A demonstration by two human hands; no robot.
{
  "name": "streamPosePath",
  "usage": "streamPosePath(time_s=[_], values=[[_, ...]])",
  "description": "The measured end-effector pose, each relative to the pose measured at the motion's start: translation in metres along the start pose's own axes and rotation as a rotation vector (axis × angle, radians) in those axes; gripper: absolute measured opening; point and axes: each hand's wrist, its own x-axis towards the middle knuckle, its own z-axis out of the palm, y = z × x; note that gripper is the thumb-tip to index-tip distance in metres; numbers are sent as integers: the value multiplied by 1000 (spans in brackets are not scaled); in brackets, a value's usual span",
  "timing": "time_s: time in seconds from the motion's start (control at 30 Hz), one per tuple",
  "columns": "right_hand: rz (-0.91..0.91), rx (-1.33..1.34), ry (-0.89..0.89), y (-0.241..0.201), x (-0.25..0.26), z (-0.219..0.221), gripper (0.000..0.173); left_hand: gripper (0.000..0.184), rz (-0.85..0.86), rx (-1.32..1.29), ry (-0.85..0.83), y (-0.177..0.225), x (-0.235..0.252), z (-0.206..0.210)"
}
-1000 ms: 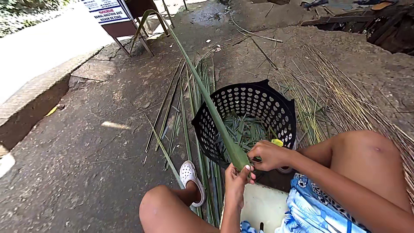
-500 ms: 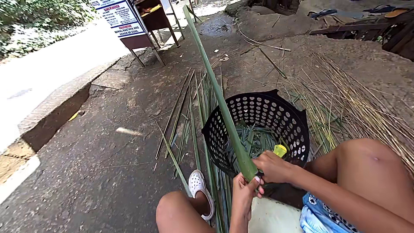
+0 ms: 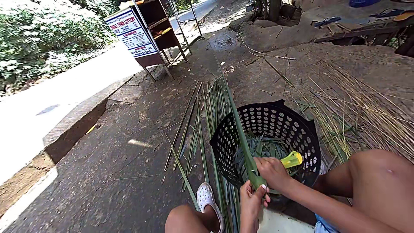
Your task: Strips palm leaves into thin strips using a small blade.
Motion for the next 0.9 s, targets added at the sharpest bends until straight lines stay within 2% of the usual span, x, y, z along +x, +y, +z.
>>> streamPosePath(time_s=[0.1,0.23,0.37,0.43,0.53,0.63,0.7,0.83,0.9], values=[[14,-33,-33,1,5,-2,19,13,-18,9,-6,4,3,-1],[-19,-108,163,10,7,11,9,12,-47,-15,-20,3,1,2],[-8,-122,176,16,12,12,9,12,-68,-26,-29,3,1,5],[118,-47,14,14,19,2,13,12,-84,-13,-44,3,0,5],[437,79,-385,21,44,-27,29,13,-112,-1,-77,-1,-5,7],[599,163,-518,34,56,-45,34,15,-110,-14,-87,-3,-8,5],[544,224,-583,39,54,-49,33,16,-104,-25,-83,-1,-7,3],[104,321,-680,49,34,-40,25,16,-104,-32,-83,0,-7,2],[39,299,-781,42,31,-41,26,15,-96,-5,-104,0,-8,3]])
